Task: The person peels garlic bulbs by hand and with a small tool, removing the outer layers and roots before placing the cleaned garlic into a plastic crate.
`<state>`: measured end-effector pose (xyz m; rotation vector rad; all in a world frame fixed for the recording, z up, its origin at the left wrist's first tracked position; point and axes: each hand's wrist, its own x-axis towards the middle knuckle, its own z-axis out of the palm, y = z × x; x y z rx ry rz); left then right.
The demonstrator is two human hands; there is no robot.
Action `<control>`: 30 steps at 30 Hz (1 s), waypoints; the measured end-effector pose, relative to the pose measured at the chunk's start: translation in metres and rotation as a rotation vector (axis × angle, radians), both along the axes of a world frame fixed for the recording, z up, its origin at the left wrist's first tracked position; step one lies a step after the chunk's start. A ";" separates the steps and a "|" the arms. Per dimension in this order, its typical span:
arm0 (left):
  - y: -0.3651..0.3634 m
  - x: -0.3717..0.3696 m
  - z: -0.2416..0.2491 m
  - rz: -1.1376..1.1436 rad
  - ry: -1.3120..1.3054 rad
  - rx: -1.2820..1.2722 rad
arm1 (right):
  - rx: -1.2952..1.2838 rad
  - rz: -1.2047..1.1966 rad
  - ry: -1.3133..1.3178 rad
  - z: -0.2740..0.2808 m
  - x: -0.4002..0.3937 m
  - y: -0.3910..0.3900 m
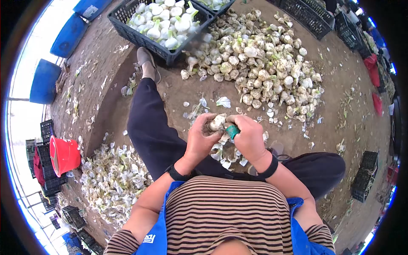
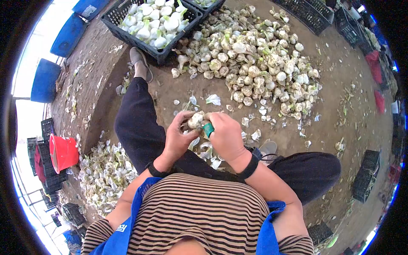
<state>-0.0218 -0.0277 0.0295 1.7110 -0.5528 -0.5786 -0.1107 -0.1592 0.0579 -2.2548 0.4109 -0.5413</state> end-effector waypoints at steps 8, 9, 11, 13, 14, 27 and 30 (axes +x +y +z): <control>0.002 0.000 0.012 -0.002 -0.243 0.138 | -0.016 0.031 0.045 0.001 0.001 0.004; 0.003 0.001 0.013 -0.008 -0.241 0.132 | 0.016 0.028 0.047 0.000 0.001 0.003; 0.004 0.001 0.006 -0.007 -0.210 0.117 | 0.047 0.024 0.047 0.000 0.001 0.002; 0.004 0.000 0.002 -0.009 -0.178 0.103 | -0.026 0.053 0.044 -0.001 0.001 -0.001; 0.005 -0.002 0.002 -0.035 -0.067 0.014 | -0.024 0.050 0.045 -0.006 0.001 -0.007; 0.002 -0.003 0.004 -0.017 0.311 -0.147 | 0.138 0.010 -0.002 0.007 -0.003 -0.005; 0.004 -0.004 0.007 -0.010 0.295 -0.118 | 0.093 0.024 0.016 0.006 -0.001 -0.004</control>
